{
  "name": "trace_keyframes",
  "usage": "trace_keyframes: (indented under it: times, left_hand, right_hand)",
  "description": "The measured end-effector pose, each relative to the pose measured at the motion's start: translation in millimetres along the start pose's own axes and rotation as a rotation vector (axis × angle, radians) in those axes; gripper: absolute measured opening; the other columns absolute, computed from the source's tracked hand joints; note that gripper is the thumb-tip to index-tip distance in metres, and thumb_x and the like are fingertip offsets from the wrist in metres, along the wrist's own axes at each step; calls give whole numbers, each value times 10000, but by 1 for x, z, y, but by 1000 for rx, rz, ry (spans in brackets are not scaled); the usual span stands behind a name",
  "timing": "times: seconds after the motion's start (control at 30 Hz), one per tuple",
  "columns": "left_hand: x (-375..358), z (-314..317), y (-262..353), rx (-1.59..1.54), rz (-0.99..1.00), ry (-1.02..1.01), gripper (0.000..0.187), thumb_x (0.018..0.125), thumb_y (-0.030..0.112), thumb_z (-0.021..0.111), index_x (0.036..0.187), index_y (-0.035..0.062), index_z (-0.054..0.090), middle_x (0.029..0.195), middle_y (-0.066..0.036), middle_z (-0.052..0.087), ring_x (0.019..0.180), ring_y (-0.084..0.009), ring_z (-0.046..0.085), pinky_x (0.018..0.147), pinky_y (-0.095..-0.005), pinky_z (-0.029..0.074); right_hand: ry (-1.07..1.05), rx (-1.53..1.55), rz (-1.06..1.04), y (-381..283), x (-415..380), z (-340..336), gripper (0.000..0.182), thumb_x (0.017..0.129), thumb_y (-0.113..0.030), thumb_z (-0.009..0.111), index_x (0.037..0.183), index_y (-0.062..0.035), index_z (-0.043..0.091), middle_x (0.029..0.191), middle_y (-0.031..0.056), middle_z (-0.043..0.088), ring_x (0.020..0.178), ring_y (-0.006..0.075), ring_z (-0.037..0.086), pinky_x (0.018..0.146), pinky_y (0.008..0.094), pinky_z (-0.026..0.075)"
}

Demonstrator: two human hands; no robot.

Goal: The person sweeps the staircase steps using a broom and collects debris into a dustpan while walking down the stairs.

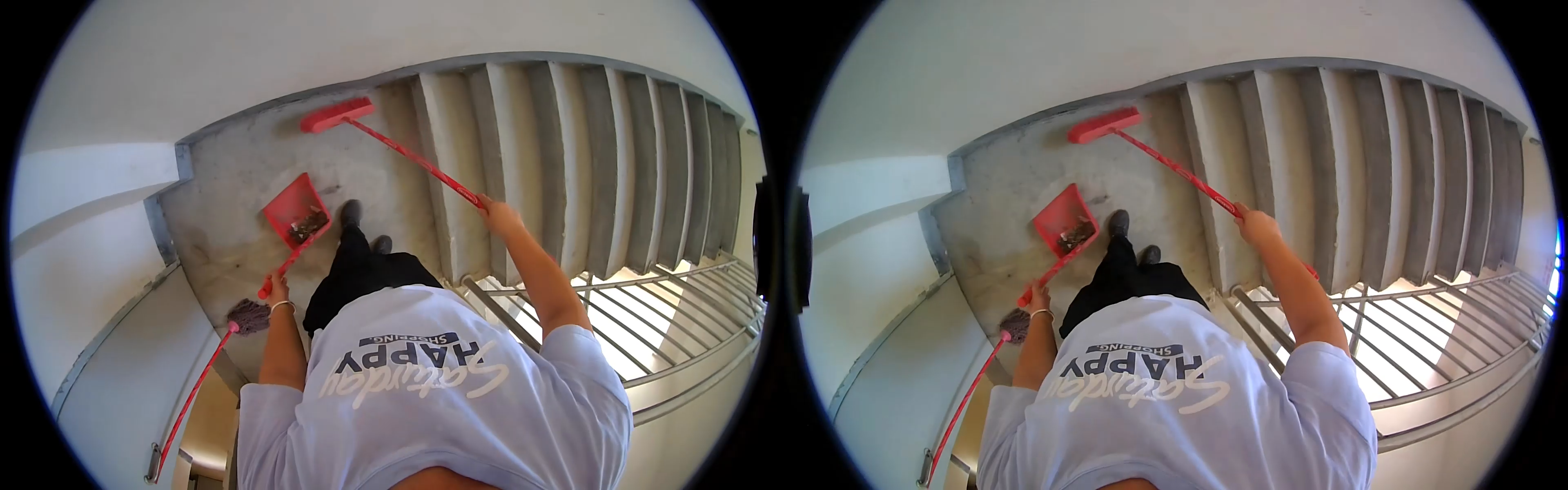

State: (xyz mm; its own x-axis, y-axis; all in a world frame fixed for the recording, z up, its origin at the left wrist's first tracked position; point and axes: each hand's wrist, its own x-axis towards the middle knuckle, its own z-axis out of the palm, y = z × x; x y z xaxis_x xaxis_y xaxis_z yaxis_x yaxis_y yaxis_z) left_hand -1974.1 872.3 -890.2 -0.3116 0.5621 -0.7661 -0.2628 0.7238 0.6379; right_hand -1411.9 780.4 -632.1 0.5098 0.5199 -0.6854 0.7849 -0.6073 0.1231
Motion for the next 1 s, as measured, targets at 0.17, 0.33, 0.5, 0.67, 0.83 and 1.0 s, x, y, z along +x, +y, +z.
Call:
trace_keyframes:
  times: [0.17,0.33,0.5,0.67,0.83,1.0]
  left_hand:
    - [-27,12,6,268,-5,-94,281,788,315,696,968,147,560,734,18,537,557,-75,489,434,-200,325]
    - [-47,9,9,394,-99,-203,369,837,315,666,1120,167,480,921,-5,523,705,-124,553,489,-233,400]
    - [-76,13,9,398,-33,-306,428,855,314,641,1189,117,460,867,-18,537,659,-129,528,498,-248,437]
    - [-79,5,-6,371,-13,-358,519,857,267,650,1290,115,408,924,-43,539,871,-135,541,601,-282,506]
    - [-111,5,-8,227,12,-268,522,857,224,655,1304,104,413,898,-53,565,790,-186,610,581,-297,510]
    - [-112,2,-25,-17,15,-212,452,873,279,642,1238,88,455,861,-81,583,708,-266,628,588,-315,498]
  right_hand:
    - [60,-26,-4,-8,46,-5,454,914,-350,502,1355,-304,404,1032,140,652,947,341,627,792,458,497]
    - [70,47,55,0,61,14,454,920,-328,495,1361,-302,395,1052,143,647,964,336,624,795,461,495]
    - [-34,10,63,-26,-1,-14,467,912,-344,477,1369,-287,398,1061,154,643,995,343,607,823,491,478]
    - [51,43,-24,-1,19,-6,438,916,-312,463,1348,-266,408,1047,153,645,976,362,609,813,494,479]
    - [48,105,83,10,46,27,439,910,-315,463,1341,-252,414,1032,176,641,968,376,605,815,502,476]
    - [83,118,38,53,6,28,411,904,-292,484,1304,-211,441,1022,171,647,964,354,616,797,478,484]
